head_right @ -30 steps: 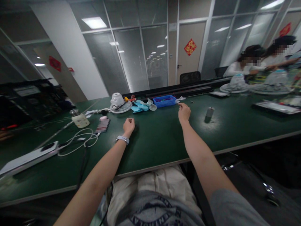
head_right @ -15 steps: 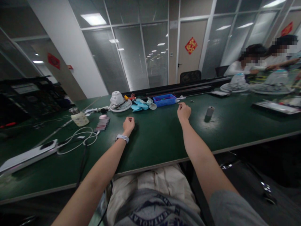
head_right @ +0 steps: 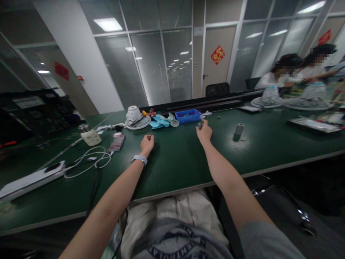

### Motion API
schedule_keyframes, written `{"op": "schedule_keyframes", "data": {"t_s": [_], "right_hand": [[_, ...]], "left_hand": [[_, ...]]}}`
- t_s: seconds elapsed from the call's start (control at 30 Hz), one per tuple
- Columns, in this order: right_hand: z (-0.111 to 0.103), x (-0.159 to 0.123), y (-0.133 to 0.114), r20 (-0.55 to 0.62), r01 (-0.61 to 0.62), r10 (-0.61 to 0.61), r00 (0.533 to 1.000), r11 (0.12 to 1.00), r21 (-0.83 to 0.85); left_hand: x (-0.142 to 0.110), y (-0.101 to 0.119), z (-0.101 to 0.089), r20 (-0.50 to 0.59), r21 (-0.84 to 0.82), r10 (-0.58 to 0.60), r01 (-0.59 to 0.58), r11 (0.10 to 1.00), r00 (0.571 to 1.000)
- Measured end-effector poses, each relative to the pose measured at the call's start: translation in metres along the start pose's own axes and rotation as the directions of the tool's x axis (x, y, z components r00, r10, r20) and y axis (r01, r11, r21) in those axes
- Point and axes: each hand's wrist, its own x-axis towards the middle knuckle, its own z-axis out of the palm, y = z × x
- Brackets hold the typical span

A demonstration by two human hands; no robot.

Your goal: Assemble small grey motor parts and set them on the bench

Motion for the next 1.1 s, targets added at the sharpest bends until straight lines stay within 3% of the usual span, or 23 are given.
{"op": "schedule_keyframes", "data": {"t_s": [0.07, 0.13, 0.27, 0.37, 0.53, 0.73, 0.83, 1.0, 1.1], "right_hand": [[0.007, -0.016, -0.026, 0.066, 0.143, -0.15, 0.987, 0.985, 0.098], [0.019, -0.039, -0.056, 0.154, 0.251, -0.292, 0.944, 0.939, 0.237], [0.044, -0.089, -0.108, 0.307, 0.29, -0.427, 0.851, 0.868, 0.403], [0.052, -0.112, -0.128, 0.376, 0.285, -0.443, 0.813, 0.868, 0.406], [0.044, -0.119, -0.129, 0.414, 0.29, -0.446, 0.794, 0.875, 0.387], [0.035, -0.119, -0.13, 0.454, 0.288, -0.432, 0.78, 0.89, 0.352], [0.035, -0.12, -0.13, 0.451, 0.288, -0.431, 0.782, 0.89, 0.352], [0.037, -0.121, -0.128, 0.433, 0.29, -0.446, 0.784, 0.879, 0.38], [0.037, -0.122, -0.128, 0.434, 0.276, -0.44, 0.787, 0.878, 0.391]], "left_hand": [[-0.001, 0.002, 0.0, 0.004, -0.081, 0.04, -0.039, 0.996, 0.999], [-0.004, 0.007, -0.001, 0.018, -0.17, 0.128, -0.123, 0.978, 0.992], [-0.013, 0.02, -0.003, -0.004, -0.186, 0.334, -0.329, 0.926, 0.942], [-0.015, 0.023, -0.002, -0.027, -0.127, 0.395, -0.395, 0.91, 0.918], [-0.009, 0.017, 0.0, -0.061, -0.081, 0.408, -0.412, 0.908, 0.911], [-0.009, 0.015, -0.004, -0.108, -0.148, 0.498, -0.51, 0.848, 0.86], [-0.009, 0.017, -0.007, -0.121, -0.193, 0.5, -0.514, 0.836, 0.858], [-0.005, 0.019, -0.012, -0.05, -0.233, 0.459, -0.457, 0.858, 0.887], [-0.005, 0.02, -0.017, 0.002, -0.238, 0.475, -0.461, 0.855, 0.88]]}}
